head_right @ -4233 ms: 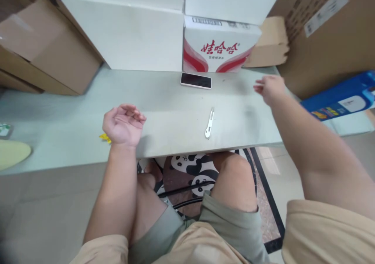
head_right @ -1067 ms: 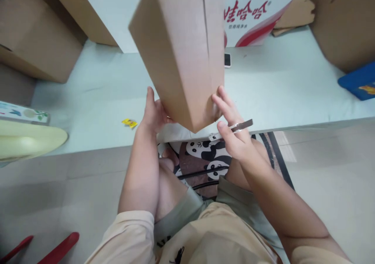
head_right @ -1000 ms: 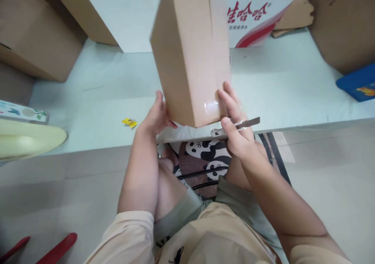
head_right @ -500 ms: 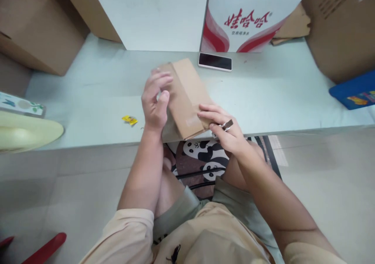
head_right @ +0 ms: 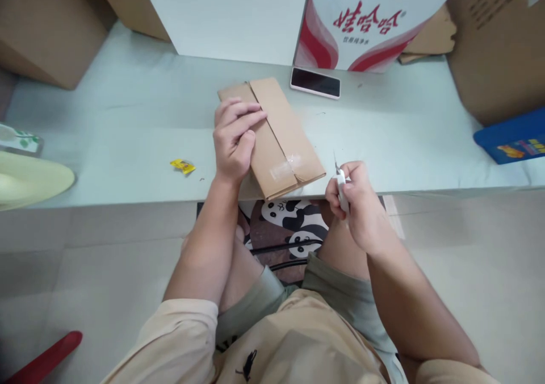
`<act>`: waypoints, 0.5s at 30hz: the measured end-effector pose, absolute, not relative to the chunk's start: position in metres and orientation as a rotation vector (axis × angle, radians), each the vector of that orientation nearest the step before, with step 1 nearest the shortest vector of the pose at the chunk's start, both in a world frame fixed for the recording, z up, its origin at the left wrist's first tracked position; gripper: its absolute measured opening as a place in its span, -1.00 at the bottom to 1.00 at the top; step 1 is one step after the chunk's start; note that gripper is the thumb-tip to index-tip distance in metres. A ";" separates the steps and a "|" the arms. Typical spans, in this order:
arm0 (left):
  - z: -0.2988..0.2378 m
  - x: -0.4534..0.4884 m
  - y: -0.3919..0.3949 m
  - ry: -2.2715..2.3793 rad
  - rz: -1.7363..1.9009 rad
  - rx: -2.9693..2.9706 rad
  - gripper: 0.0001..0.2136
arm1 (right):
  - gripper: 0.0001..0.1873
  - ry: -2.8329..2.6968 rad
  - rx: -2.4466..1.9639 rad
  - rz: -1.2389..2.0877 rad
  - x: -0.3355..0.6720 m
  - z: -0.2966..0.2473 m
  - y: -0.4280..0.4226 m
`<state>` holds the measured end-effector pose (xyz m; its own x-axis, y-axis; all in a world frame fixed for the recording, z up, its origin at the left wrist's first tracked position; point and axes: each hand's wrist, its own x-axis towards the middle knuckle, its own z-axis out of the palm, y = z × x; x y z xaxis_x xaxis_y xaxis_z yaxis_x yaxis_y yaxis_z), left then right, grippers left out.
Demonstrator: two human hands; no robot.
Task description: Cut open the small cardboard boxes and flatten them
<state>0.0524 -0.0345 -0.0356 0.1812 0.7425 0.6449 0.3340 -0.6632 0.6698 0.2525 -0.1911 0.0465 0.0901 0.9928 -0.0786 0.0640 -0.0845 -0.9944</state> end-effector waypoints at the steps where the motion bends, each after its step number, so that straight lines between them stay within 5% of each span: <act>1: -0.036 0.053 -0.034 1.007 1.475 2.072 -0.60 | -0.73 -1.185 -1.394 1.156 0.251 0.047 -0.192; 11: -0.037 0.053 -0.034 0.977 1.490 2.065 -0.62 | -0.93 -1.123 -1.167 1.258 0.247 0.054 -0.193; 15: -0.037 0.053 -0.034 0.976 1.476 2.068 -0.62 | -0.73 -1.074 -1.138 1.086 0.247 0.047 -0.183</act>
